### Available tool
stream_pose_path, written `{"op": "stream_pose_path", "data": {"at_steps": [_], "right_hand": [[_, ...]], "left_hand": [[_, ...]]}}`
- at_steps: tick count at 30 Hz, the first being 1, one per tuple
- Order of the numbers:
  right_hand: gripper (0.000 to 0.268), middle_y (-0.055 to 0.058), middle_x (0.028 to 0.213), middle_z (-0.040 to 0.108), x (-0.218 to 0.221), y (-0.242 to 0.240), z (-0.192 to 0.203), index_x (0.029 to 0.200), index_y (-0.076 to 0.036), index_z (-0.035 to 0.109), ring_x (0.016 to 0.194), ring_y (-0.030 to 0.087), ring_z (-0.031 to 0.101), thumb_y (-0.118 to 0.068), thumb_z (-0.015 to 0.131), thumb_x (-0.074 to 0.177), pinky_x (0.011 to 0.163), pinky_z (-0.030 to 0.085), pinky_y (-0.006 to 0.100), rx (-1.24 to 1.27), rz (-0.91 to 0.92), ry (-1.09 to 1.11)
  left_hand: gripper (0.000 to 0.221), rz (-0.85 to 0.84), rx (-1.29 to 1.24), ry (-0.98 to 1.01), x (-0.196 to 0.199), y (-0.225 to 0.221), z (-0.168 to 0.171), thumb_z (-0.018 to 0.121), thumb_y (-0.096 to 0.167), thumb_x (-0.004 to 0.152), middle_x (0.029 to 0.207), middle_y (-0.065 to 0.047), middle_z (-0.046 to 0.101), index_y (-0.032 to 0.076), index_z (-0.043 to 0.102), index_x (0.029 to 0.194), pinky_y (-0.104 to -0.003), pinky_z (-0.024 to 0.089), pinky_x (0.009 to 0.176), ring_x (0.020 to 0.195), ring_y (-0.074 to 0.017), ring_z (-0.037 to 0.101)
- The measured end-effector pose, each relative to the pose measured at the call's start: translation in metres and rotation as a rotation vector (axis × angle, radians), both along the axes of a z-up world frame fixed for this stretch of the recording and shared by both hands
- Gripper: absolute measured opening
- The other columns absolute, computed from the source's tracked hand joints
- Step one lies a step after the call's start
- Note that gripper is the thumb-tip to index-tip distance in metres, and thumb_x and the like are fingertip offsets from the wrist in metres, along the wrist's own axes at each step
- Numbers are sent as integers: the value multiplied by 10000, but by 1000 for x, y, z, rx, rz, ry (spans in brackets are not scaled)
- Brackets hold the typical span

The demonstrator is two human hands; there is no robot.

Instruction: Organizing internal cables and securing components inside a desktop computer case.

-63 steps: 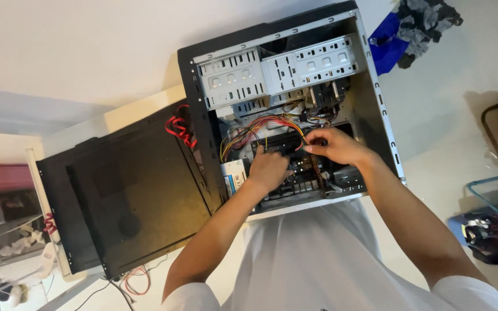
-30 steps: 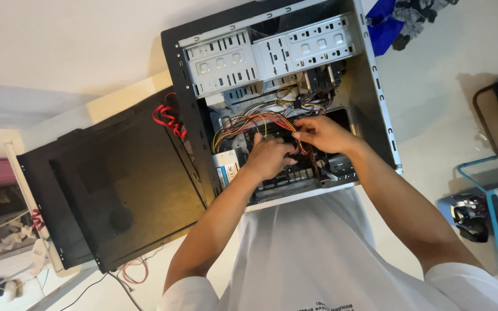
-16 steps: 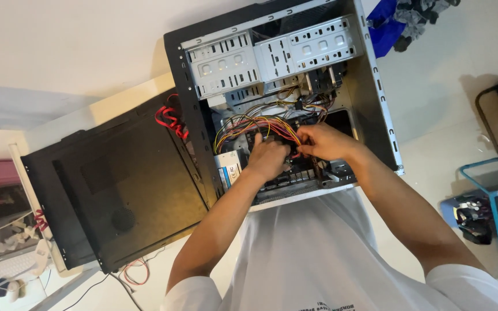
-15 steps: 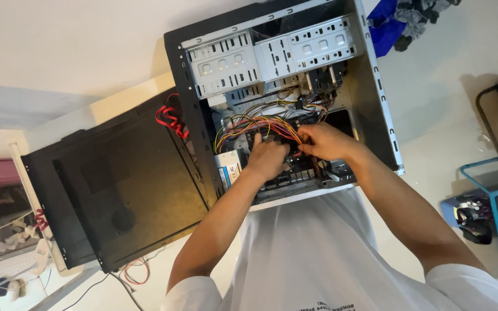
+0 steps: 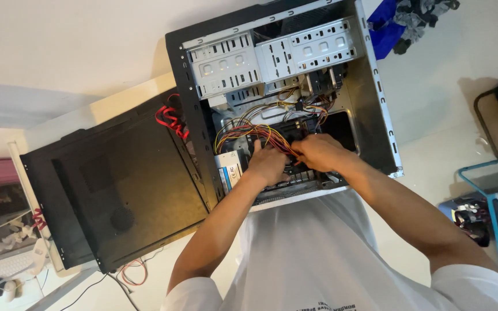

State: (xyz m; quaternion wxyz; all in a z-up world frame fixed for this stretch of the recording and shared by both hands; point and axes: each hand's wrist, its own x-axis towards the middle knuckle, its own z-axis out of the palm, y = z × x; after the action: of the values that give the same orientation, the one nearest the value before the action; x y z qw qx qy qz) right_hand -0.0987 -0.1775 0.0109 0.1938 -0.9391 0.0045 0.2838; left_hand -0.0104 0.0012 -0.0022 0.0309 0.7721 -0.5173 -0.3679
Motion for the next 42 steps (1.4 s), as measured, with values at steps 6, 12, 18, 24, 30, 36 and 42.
{"op": "stream_pose_path", "data": {"at_steps": [6, 12, 18, 24, 30, 36, 42], "right_hand": [[281, 91, 916, 794, 4, 3, 3, 1197, -224, 670, 905, 333, 752, -345, 619, 948, 698, 589, 466, -7, -25, 2], [335, 118, 928, 788, 3, 2, -4, 1277, -215, 634, 925, 346, 739, -333, 606, 965, 701, 587, 468, 0, -3, 3], [331, 85, 861, 786, 6, 4, -2, 1251, -215, 665, 855, 317, 748, -341, 629, 947, 661, 583, 433, -49, 35, -5], [277, 150, 892, 779, 6, 4, -2, 1164, -144, 702, 864, 359, 735, -296, 650, 938, 646, 579, 452, -27, 26, -14], [313, 131, 919, 780, 12, 0, 20, 1183, -127, 700, 907, 356, 741, -227, 639, 893, 688, 595, 482, -12, -25, 28], [336, 145, 941, 793, 12, -7, 28, 1118, -176, 736, 984, 396, 734, -427, 564, 977, 833, 577, 522, 112, -281, -99], [301, 128, 920, 792, 7, -15, 30, 1096, -171, 744, 958, 383, 737, -400, 596, 967, 798, 581, 517, 145, -420, -197]], "left_hand": [[397, -54, 31, -39, -4, 4, 13, 796, 380, 800, 1109, -177, 734, 74, 782, 1052, -598, 189, 1072, 1114, -382, 641], [391, -23, 2, -1, -1, 4, 12, 788, 389, 798, 1015, -179, 737, 74, 787, 1030, -555, 224, 1023, 1040, -392, 652], [426, -29, 10, 14, -2, 1, 10, 793, 397, 800, 1030, -216, 733, 41, 785, 1032, -603, 200, 1059, 1054, -427, 642], [268, -73, -82, -150, -18, 3, 9, 699, 335, 876, 1079, -137, 730, 125, 793, 1016, -566, 326, 894, 1012, -340, 648], [194, -140, -415, -187, -37, 1, -14, 701, 312, 844, 914, -80, 760, 142, 790, 867, -474, 426, 828, 874, -282, 706], [127, -166, -351, 265, -23, -19, 43, 631, 28, 849, 753, -228, 720, -49, 724, 809, -448, 545, 632, 702, -398, 701], [139, -242, -190, 377, -52, -34, -111, 690, 65, 827, 717, -194, 717, -58, 720, 770, -422, 569, 563, 651, -347, 700]]}}
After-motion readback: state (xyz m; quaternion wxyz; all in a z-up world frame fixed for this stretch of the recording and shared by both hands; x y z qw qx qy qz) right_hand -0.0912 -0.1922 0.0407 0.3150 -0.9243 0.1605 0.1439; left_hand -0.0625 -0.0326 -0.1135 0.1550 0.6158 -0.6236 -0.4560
